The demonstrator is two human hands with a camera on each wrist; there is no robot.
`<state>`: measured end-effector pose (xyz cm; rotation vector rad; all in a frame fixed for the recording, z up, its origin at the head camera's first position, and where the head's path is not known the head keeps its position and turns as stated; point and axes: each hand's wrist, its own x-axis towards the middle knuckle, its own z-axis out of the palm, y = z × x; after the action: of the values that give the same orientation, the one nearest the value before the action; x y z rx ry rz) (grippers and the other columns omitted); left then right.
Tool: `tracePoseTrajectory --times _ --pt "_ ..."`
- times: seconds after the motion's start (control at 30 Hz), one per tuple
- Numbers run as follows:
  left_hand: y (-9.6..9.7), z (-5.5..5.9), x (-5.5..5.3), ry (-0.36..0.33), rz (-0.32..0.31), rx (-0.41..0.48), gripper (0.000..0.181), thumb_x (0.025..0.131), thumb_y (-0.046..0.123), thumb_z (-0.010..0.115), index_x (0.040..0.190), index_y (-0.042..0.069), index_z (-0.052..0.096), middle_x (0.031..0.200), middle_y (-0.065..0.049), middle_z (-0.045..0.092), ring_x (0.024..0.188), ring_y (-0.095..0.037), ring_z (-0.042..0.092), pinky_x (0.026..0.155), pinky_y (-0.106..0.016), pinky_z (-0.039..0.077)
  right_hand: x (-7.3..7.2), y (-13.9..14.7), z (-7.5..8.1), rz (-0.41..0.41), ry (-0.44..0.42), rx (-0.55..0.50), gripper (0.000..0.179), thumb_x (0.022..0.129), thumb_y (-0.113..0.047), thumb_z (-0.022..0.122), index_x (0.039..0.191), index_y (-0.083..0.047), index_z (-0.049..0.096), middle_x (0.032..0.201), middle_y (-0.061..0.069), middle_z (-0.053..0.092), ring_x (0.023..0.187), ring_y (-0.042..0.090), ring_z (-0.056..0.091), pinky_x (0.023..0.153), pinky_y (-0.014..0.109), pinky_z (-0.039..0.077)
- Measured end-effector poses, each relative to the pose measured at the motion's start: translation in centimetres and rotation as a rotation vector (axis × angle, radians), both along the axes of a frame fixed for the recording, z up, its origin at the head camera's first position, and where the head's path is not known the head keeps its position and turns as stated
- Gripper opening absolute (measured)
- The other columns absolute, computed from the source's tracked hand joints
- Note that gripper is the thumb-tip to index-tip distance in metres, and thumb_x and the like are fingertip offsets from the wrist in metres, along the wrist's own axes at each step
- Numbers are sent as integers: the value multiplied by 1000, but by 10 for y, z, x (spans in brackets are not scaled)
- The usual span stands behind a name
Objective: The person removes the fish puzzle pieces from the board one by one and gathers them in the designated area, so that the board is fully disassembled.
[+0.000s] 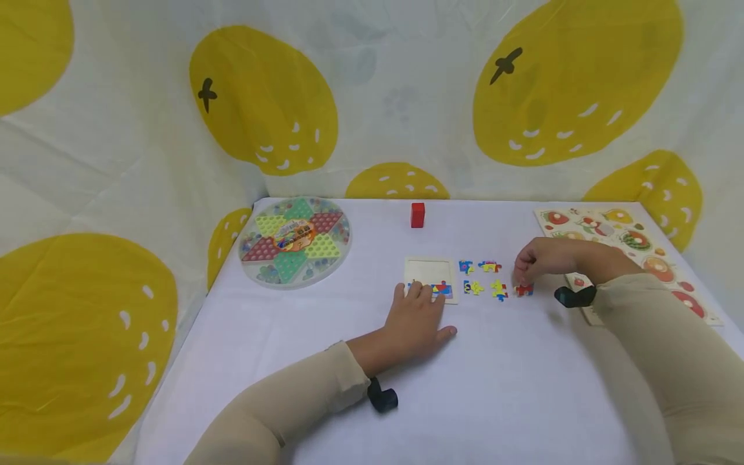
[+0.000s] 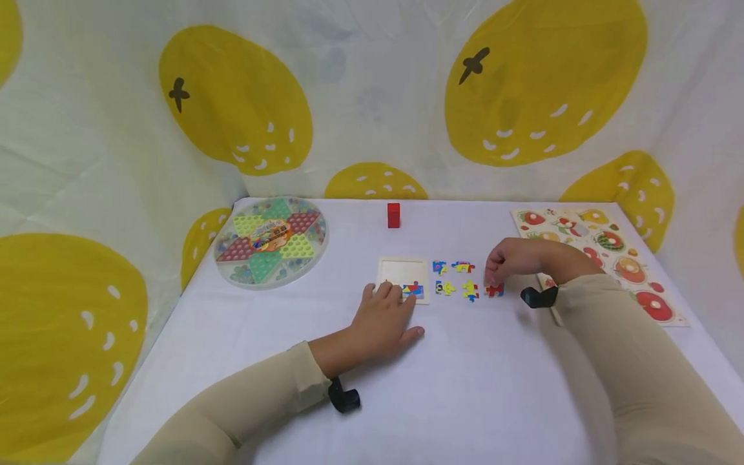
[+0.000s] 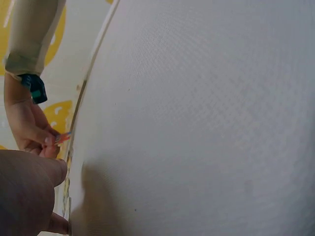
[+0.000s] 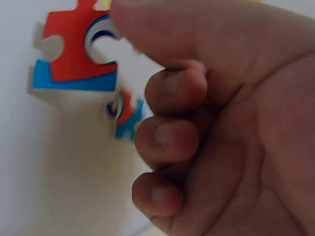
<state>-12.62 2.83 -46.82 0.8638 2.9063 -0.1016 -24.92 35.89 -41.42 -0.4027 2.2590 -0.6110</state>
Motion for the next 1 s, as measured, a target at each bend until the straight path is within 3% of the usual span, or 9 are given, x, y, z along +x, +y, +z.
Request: tracePoseTrajectory --times 0.2,0.5,0.63,0.8,1.0 --pt "-1 -1 -1 8 -2 0 78 101 75 48 161 24 51 145 -4 55 142 -26 40 116 -55 30 5 13 -8 -29 -23 12 10 99 -19 77 103 -10 80 96 0 74 96 20 58 87 40 46" --pt "-1 -1 1 24 -9 -13 77 102 75 48 161 25 51 142 -4 56 140 -25 41 115 -54 32 7 18 -22 -62 52 -11 6 98 -15 78 101 -10 79 92 0 73 92 20 60 84 35 49" --pt "-1 -1 2 36 -10 -19 77 102 74 47 161 24 51 138 -3 57 132 -23 44 106 -47 37 11 19 -21 -79 111 4 9 98 -23 80 100 -15 81 92 -1 74 94 20 59 82 36 48" --pt "-2 -2 4 41 -13 -14 77 103 73 46 159 21 52 125 -2 57 112 -19 46 88 -36 39 14 17 -19 -109 203 -37 13 97 -28 82 99 -16 81 90 -1 71 90 19 58 77 32 46" --pt "-3 -3 6 37 -16 -8 78 103 73 45 158 18 53 127 -2 58 111 -19 46 87 -34 41 18 5 -16 -70 296 -98 12 98 -30 81 98 -17 79 87 -3 69 86 18 59 74 29 47"
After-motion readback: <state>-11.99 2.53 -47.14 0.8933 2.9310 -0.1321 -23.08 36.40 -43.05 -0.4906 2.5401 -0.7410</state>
